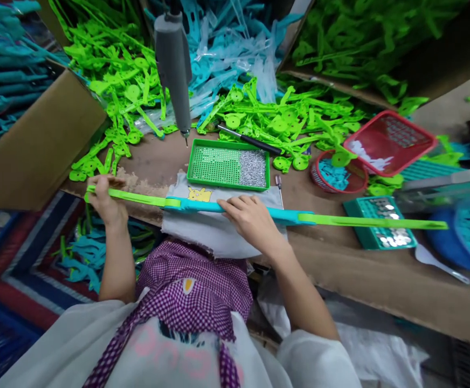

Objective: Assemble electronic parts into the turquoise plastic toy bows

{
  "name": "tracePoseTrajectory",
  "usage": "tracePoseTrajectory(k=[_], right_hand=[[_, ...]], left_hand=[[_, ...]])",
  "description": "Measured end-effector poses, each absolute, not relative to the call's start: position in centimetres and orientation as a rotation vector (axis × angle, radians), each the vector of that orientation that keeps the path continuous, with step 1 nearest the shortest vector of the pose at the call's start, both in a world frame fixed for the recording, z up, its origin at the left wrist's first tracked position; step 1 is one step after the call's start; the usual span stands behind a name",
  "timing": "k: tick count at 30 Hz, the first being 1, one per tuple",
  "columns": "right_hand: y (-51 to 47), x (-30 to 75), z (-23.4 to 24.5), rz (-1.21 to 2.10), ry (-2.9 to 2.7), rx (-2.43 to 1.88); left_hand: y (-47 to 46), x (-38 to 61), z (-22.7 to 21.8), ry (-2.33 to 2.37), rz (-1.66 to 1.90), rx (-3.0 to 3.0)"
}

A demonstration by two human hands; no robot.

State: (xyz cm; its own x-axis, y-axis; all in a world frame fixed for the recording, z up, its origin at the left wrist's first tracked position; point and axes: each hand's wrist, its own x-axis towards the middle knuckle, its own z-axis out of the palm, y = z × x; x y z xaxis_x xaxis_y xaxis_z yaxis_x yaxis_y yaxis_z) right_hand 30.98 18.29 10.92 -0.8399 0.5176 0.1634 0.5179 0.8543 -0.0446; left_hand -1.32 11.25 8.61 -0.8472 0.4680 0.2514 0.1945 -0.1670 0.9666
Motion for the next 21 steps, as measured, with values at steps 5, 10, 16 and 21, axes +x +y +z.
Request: tracePoseTrajectory(k=[5,10,16,21], right_hand=[[18.4,30.9,11.2,0.084,-2.859,-0.826],[18.1,31.1,11.2,0.076,-2.867,-0.824],[17.8,31.2,11.3,0.086,-2.867,-0.820],[17.3,31.3,11.3,0.059,-2.853,-0.795]], left_hand=[[11.1,1.6,7.4,1.580,2.102,0.687],[9.1,4.3,4.7,1.700,1.917,0.761],[8.7,5.4,4.8,1.757,1.934,0.693],[8.8,5.7,5.3,1.767,1.957,0.680]])
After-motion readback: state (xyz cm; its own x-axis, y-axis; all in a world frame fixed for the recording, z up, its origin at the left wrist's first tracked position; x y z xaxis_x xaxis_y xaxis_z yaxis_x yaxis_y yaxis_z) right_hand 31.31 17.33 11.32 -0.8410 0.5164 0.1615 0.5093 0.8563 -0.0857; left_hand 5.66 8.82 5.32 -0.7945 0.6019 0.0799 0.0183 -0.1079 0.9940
